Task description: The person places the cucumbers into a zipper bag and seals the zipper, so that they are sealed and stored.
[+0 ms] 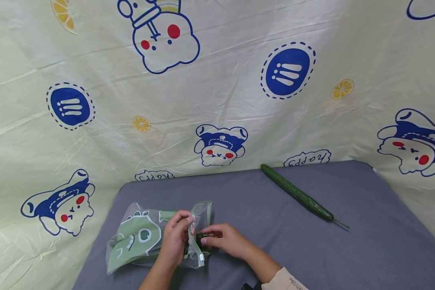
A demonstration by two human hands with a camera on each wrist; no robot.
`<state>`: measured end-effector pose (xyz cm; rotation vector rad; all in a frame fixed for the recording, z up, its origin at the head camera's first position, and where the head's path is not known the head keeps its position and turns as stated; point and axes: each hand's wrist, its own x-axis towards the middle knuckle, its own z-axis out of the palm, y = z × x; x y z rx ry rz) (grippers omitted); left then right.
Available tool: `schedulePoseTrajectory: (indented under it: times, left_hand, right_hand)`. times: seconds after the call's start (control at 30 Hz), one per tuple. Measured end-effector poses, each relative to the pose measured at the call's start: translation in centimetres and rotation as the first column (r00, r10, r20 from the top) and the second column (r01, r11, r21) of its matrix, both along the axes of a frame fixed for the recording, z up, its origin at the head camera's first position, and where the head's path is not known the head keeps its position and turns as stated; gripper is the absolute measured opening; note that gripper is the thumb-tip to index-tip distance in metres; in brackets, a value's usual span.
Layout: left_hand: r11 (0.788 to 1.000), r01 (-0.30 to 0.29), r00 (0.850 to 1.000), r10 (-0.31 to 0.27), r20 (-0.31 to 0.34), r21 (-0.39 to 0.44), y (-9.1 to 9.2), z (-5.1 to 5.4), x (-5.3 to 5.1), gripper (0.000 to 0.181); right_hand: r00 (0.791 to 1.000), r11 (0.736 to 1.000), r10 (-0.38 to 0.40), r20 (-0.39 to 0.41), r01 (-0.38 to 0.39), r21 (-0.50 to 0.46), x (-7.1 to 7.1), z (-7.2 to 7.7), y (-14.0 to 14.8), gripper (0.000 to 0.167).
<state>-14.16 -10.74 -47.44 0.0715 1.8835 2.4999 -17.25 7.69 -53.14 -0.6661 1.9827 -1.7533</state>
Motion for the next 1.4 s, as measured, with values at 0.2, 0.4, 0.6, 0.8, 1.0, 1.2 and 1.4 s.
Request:
schedulePoseTrajectory:
  times: [0.2,0.4,0.6,0.8,1.0,1.2,1.4]
  left_hand:
    - [1.0,-0.007,1.0,0.007,0.003,0.0,0.0,0.0,0.0,0.008]
    - [1.0,-0.011,1.0,0.011,0.0,0.004,0.1,0.0,0.0,0.007]
    - [1.0,0.003,1.0,-0.002,-0.013,0.011,0.1,-0.1,-0.2,0.02]
    - [1.0,-0.011,1.0,0.011,0.0,-0.001,0.0,-0.2,-0.2,0.005]
    - [1.0,-0.007,1.0,0.007,-0.006,0.0,0.0,-0.2,-0.1,0.005]
    - [1.0,-0.002,1.0,0.002,-0.009,-0.006,0.0,-0.3,-0.2,0.006]
    - [1.0,-0.008,1.0,0.008,-0.003,-0.003,0.0,-0.3,-0.2,0.007]
  right_hand:
    - [0.998,0.998,-0.04,-0.038,0.042,0.051,-0.6,0.4,1.7,0.037]
    - [0.991,0.992,-0.121,-0.048,0.123,0.026,-1.1,0.9,3.2,0.039]
    - [0.973,0.972,-0.232,-0.025,0.232,0.023,-1.5,1.4,5.2,0.047]
    - [0.943,0.943,-0.331,-0.017,0.332,0.03,-1.7,1.7,7.1,0.05]
    - [0.91,0.912,-0.406,-0.083,0.41,0.033,-1.9,1.6,9.2,0.05]
    - [0.86,0.867,-0.483,-0.163,0.496,0.047,-2.2,1.5,11.5,0.048]
    - [0.809,0.821,-0.535,-0.244,0.566,0.073,-2.2,2.0,14.0,0.047]
